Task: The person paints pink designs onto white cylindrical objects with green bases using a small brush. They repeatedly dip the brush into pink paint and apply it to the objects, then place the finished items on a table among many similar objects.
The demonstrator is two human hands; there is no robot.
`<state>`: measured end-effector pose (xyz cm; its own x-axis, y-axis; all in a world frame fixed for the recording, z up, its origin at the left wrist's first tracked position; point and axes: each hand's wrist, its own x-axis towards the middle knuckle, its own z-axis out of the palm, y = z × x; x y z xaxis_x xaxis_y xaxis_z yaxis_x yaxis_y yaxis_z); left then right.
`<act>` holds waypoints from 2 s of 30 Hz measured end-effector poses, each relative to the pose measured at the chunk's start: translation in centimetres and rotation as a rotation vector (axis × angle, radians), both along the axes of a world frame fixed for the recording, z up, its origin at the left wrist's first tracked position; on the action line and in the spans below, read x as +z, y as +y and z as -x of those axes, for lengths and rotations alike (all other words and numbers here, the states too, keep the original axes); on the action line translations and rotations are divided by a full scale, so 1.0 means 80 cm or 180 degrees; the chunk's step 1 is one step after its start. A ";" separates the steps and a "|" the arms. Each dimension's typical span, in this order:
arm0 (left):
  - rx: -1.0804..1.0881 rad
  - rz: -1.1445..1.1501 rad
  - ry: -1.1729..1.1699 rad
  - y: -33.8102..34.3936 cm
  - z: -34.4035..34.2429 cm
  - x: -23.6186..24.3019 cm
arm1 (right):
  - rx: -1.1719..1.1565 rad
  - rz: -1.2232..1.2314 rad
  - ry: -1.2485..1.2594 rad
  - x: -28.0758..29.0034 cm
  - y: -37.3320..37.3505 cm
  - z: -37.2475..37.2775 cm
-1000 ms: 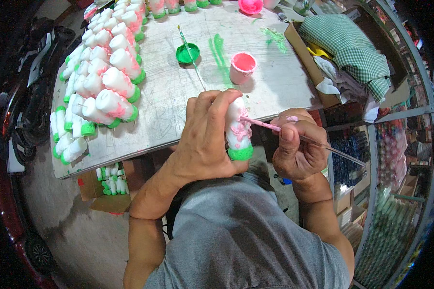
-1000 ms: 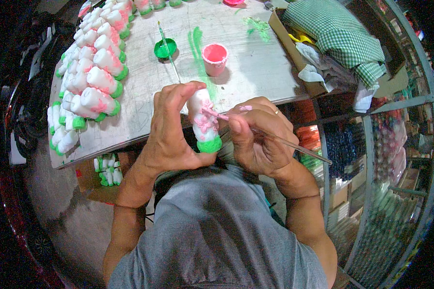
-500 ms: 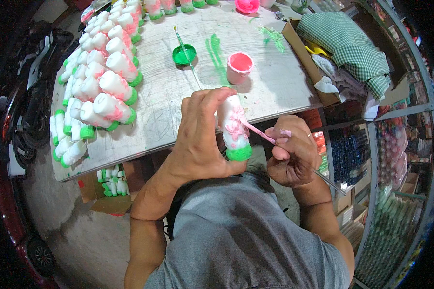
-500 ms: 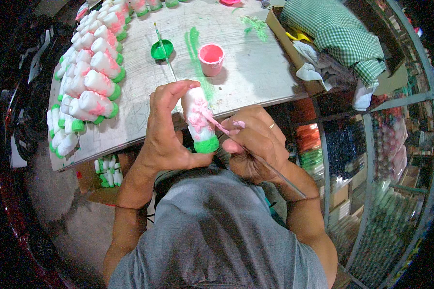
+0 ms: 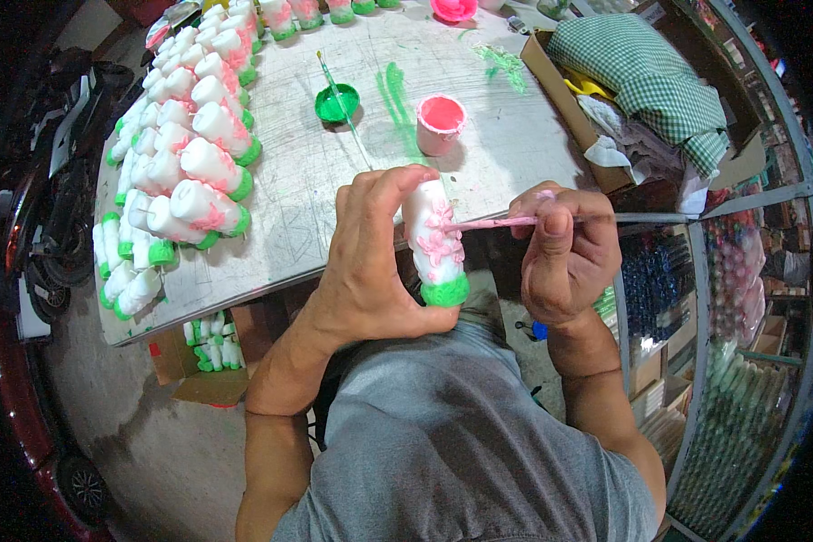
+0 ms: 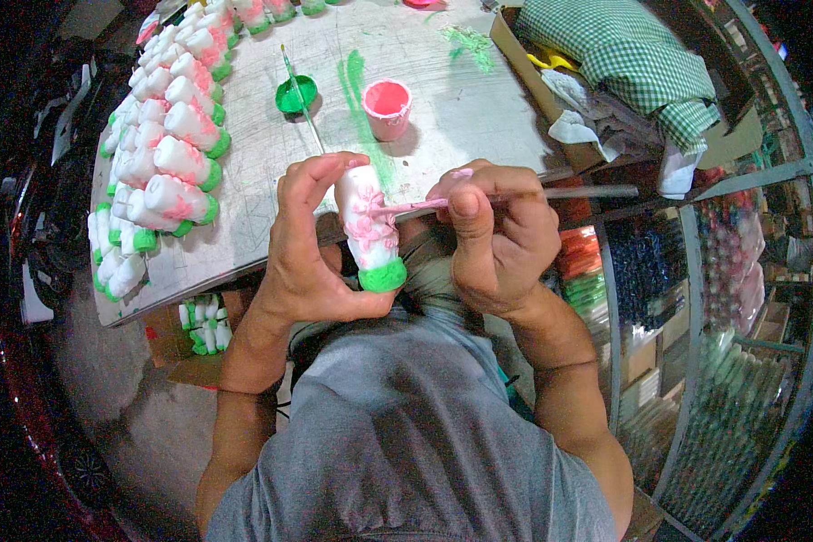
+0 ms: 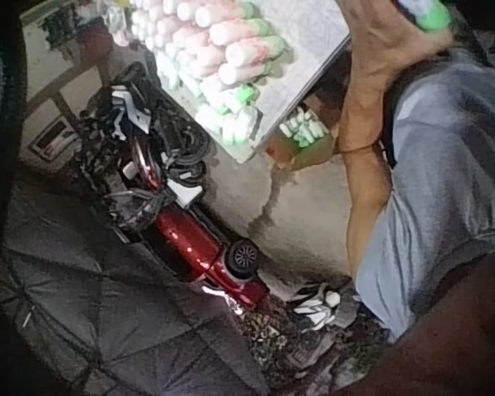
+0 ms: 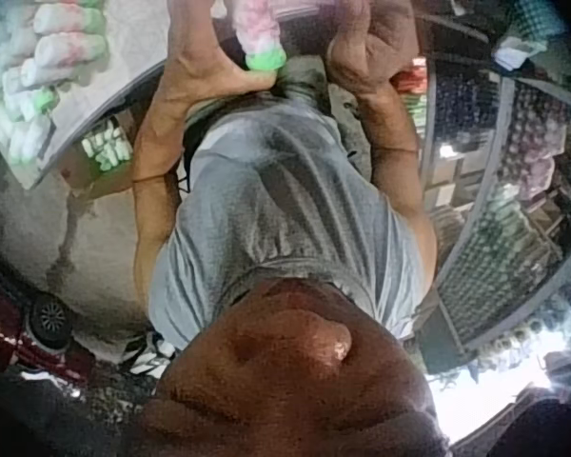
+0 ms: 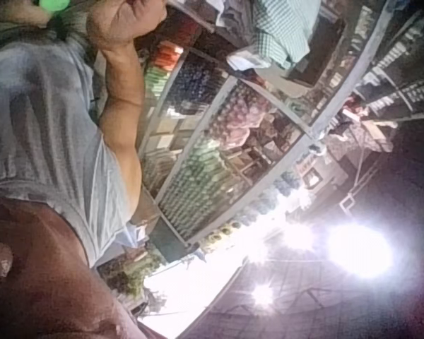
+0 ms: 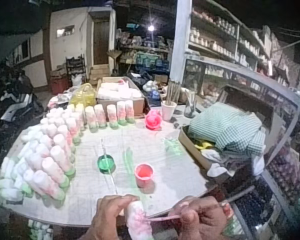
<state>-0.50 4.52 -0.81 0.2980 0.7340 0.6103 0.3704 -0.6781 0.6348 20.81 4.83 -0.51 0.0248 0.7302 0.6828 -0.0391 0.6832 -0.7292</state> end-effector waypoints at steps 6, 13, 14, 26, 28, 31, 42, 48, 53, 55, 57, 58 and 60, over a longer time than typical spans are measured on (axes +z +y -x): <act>0.0119 0.0054 0.0256 -0.002 -0.003 0.004 | -0.0244 -0.0435 0.0067 -0.004 -0.002 0.003; 0.0150 -0.0129 0.0183 -0.001 -0.008 0.004 | -0.0092 -0.1056 -0.1270 0.011 -0.012 -0.005; 0.0135 -0.0128 0.0191 -0.001 -0.007 0.004 | -0.0136 -0.1083 -0.1219 0.008 -0.012 -0.003; 0.0096 -0.0129 0.0280 0.000 -0.007 0.003 | 0.0029 -0.0733 -0.1039 0.003 -0.016 -0.011; 0.0104 -0.0128 0.0264 0.000 -0.010 0.005 | -0.0056 -0.0383 -0.0373 -0.003 -0.016 -0.010; 0.0021 -0.0095 0.0240 0.001 -0.012 0.010 | 0.0104 0.0235 0.0216 0.003 -0.011 -0.011; 0.0001 -0.0022 -0.0048 0.004 -0.030 0.011 | -0.0196 -0.0934 -0.1030 0.008 -0.001 -0.034; -0.0005 -0.0067 0.0010 0.008 -0.033 0.009 | -0.0202 -0.0829 -0.0927 0.011 -0.011 -0.036; 0.0097 -0.0232 0.0196 0.007 -0.033 0.011 | -0.0246 -0.0812 -0.1534 0.027 -0.012 -0.043; 0.0098 -0.0334 0.0279 0.007 -0.033 0.012 | -0.0015 -0.0809 -0.1864 0.036 -0.014 -0.044; 0.0051 -0.0378 0.0317 0.006 -0.031 0.012 | 0.0176 -0.1007 -0.2076 0.032 -0.015 -0.046; 0.0025 -0.0400 0.0334 0.006 -0.030 0.012 | 0.0166 -0.1031 -0.2007 0.032 -0.015 -0.045; 0.0049 -0.0432 0.0451 0.006 -0.029 0.011 | 0.0147 -0.1073 -0.1869 0.031 -0.016 -0.044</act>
